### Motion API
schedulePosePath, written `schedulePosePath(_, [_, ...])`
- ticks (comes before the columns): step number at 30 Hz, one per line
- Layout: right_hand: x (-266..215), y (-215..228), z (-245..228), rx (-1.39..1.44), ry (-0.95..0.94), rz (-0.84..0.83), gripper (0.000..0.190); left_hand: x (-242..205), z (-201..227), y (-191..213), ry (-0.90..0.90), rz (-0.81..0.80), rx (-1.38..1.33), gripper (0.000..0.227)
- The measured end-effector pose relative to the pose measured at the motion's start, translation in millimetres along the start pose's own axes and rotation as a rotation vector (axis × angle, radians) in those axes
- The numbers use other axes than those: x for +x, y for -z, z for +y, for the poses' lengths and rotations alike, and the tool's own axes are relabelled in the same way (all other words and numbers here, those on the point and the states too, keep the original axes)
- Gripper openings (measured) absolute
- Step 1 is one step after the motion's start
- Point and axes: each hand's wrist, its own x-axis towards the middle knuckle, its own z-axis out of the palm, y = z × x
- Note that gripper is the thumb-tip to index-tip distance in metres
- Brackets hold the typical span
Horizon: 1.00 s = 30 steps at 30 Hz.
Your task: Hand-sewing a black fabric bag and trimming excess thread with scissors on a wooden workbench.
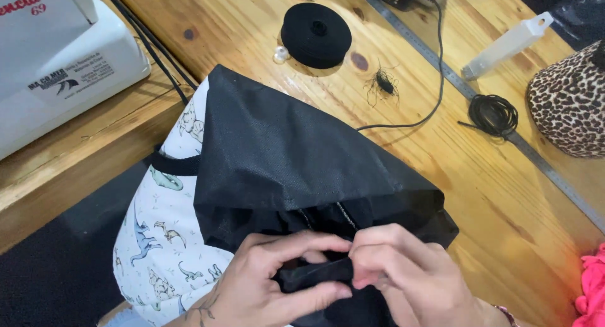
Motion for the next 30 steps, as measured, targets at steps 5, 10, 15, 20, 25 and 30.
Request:
schedulePosePath(5, [1.4,0.4,-0.7,0.378,-0.186,0.078,0.025,4.8,-5.1,-12.4,-0.138,0.114,0.059,0.007])
schedulePosePath(10, [-8.2,-0.1,2.5,0.523,-0.407,0.061,0.019,3.1,-17.1,-23.6,-0.155,0.158,0.386,0.007])
schedulePosePath(15, [-24.8,30.7,-3.4,0.81,-0.506,0.077,0.018,5.3,-37.3,-26.5,0.013,0.118,0.755,0.017])
schedulePosePath(20, [-55.2,51.3,27.4,0.046,-0.712,0.202,0.007,14.1,-20.0,-16.7,0.114,0.056,0.827,0.021])
schedulePosePath(25, [-67.8,49.7,31.5,0.017,-0.804,0.219,0.022,28.9,0.7,-29.2,-0.084,0.053,1.117,0.04])
schedulePosePath(30, [-73.0,52.1,32.4,0.146,-0.767,0.277,0.014,63.0,14.7,-38.9,-0.307,-0.214,0.732,0.064])
